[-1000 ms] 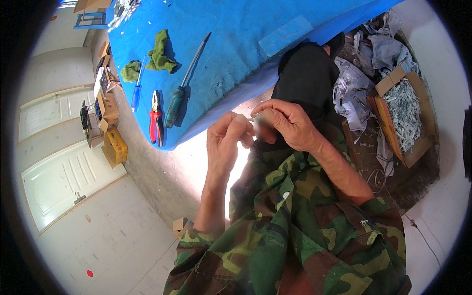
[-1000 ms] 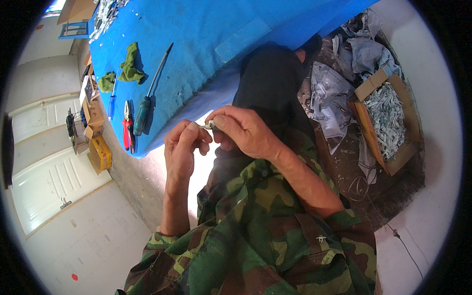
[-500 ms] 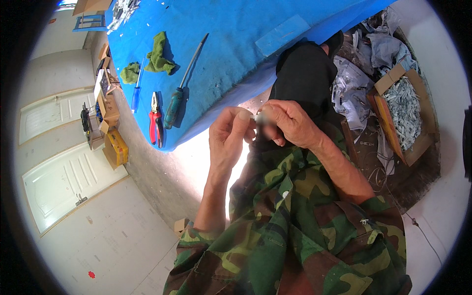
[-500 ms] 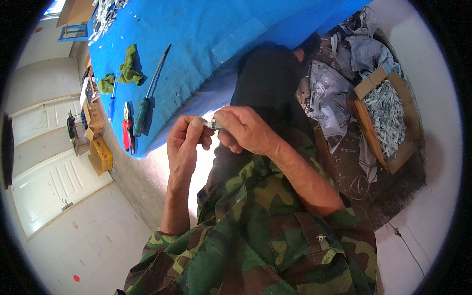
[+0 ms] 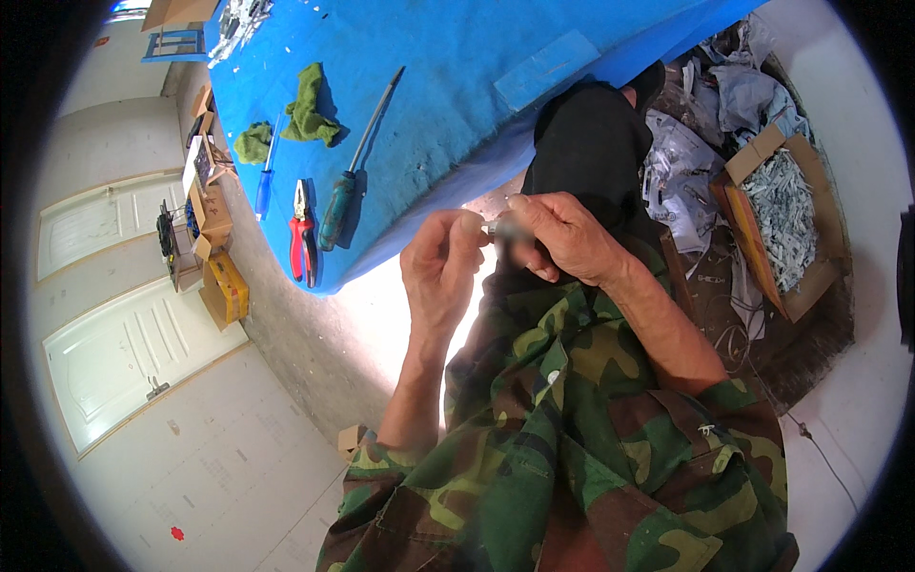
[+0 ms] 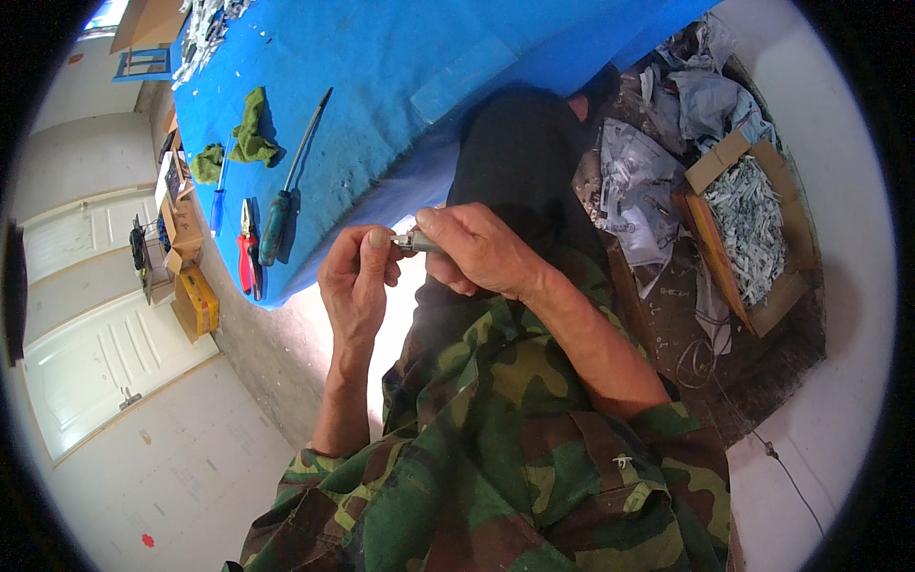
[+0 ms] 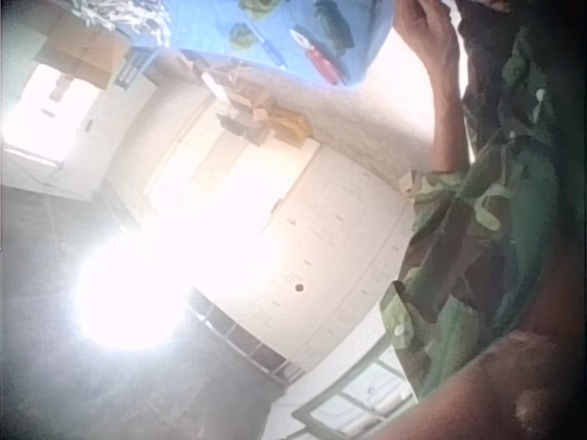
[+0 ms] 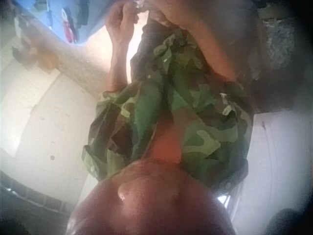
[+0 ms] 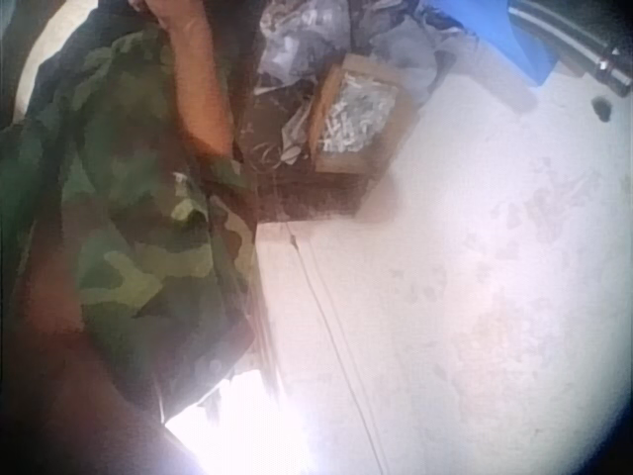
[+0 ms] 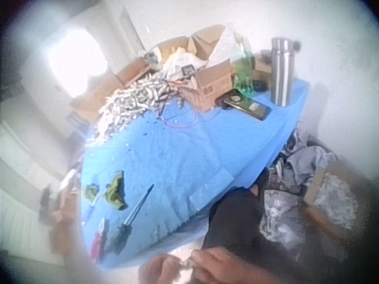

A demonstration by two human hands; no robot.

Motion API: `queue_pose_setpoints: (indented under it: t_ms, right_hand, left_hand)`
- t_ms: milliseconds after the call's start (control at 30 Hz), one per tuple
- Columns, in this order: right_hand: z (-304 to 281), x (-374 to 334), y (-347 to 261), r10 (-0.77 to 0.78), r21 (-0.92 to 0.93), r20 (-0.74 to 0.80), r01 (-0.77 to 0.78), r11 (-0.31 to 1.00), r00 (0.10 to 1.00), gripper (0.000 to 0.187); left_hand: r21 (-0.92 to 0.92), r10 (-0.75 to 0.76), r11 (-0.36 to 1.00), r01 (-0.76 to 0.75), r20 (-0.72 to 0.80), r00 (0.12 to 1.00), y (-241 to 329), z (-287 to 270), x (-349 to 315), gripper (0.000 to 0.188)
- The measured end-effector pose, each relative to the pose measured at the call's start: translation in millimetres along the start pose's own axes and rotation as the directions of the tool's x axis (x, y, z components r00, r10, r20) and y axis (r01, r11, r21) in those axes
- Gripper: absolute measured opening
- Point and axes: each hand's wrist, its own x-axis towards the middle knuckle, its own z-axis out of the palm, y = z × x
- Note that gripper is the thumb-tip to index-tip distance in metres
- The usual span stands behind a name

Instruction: The person scrapes a metal component with a screwdriver and then uses pliers to grip and manipulate the part on a blue table.

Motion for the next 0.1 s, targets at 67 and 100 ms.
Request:
queue_pose_setpoints:
  t_ms: [67,100]
  right_hand:
    - [-0.1,1.7,4.0,-0.052,0.011,0.011,0.052,0.999,0.999,0.046]
    - [-0.5,3.1,7.7,-0.078,0.018,0.017,0.078,0.997,0.997,0.045]
  left_hand:
    - [0.063,0.022,0.998,-0.020,-0.033,0.999,-0.8,-0.5,-1.3,0.028]
    - [0.095,0.034,0.995,-0.029,-0.049,0.998,-1.1,-1.0,-2.1,0.028]
